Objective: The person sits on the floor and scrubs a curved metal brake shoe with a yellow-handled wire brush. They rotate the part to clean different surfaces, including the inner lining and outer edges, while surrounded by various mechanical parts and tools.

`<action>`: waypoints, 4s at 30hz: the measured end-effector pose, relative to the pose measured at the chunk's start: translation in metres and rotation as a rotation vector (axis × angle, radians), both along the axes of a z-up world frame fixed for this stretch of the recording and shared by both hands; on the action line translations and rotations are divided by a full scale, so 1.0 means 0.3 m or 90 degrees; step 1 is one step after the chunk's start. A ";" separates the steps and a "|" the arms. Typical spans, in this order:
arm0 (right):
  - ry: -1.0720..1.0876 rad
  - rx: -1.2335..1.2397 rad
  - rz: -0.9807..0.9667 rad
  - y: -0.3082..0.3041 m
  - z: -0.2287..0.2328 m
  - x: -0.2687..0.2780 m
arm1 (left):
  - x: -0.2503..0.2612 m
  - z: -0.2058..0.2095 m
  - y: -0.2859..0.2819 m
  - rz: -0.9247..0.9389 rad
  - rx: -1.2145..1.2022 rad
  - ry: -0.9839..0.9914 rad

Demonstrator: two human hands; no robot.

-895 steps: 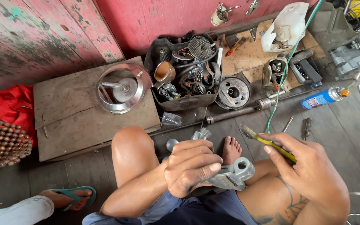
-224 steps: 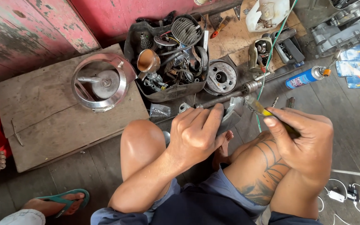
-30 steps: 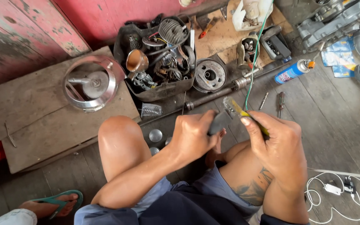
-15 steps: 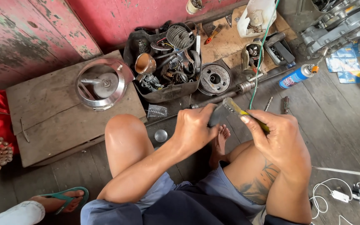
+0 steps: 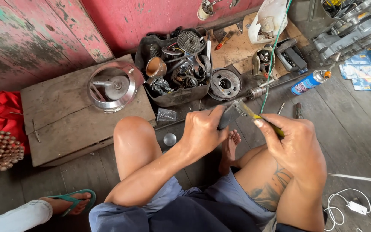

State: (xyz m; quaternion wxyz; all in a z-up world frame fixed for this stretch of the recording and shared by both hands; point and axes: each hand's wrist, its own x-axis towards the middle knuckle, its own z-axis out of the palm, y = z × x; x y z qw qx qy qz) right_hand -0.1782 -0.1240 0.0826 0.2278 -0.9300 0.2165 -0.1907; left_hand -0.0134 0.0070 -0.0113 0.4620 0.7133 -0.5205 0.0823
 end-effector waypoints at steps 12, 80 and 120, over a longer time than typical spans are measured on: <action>-0.082 0.019 0.032 0.014 0.002 -0.002 | -0.002 -0.048 -0.019 -0.019 -0.055 0.001; 0.079 0.020 -0.099 -0.061 -0.001 -0.018 | 0.047 0.093 0.024 -0.057 -0.358 0.025; -0.155 -0.161 -0.018 0.079 0.025 0.041 | 0.005 0.155 0.026 -0.343 -0.195 0.717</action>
